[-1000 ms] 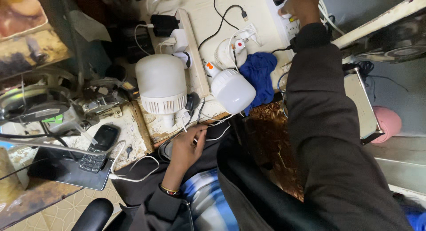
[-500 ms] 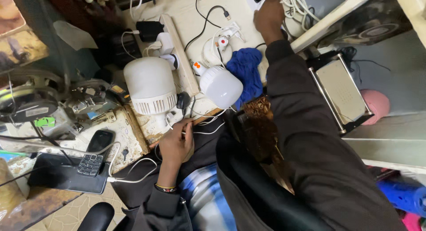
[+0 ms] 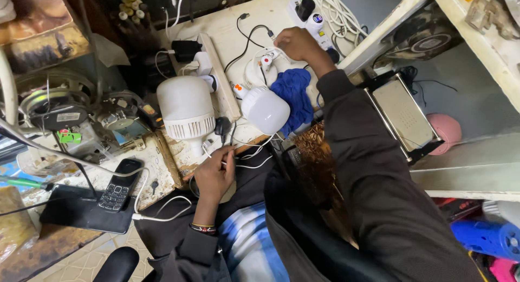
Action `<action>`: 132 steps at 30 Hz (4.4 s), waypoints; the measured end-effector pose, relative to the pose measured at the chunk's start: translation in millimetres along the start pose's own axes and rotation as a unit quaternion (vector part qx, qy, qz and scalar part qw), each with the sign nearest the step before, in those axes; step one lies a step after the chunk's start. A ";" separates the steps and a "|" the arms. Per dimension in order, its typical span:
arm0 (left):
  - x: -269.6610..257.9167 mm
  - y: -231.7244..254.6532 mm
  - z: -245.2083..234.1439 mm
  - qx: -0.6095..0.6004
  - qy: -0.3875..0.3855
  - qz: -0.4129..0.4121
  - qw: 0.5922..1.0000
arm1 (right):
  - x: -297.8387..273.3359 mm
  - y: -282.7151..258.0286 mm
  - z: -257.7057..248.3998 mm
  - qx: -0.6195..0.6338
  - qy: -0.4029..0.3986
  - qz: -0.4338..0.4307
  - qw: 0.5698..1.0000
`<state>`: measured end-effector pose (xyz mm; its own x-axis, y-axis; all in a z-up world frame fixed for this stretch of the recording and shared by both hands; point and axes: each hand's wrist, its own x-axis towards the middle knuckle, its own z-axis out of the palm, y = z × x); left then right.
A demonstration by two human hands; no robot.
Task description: The person organizes a cluttered workspace by sorting and coiling various cables and power adapters. They handle multiple white LED bulbs, a blue cloth, and a black power adapter, arranging them on a table filled with other electronic components.
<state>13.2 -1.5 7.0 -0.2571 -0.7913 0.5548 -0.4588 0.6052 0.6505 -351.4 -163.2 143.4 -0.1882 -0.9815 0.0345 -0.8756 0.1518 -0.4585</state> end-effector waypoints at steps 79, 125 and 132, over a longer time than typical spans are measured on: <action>13.8 5.8 -9.7 -0.013 -0.014 0.020 1.000 | -13.2 65.6 -28.0 -0.090 0.064 0.239 0.965; 3.1 1.2 1.6 0.026 0.018 0.008 0.999 | -70.1 36.1 -10.5 -0.025 0.030 -0.220 0.975; 9.8 3.3 -1.8 -0.033 0.021 -0.009 0.999 | -126.2 59.8 20.5 -0.358 -0.088 -0.068 0.927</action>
<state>10.7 -7.1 15.5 -0.2125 -0.7986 0.5631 -0.4049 0.5964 0.6931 -371.0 -32.6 93.5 -0.0346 -0.9915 -0.1257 -0.9685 0.0022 0.2491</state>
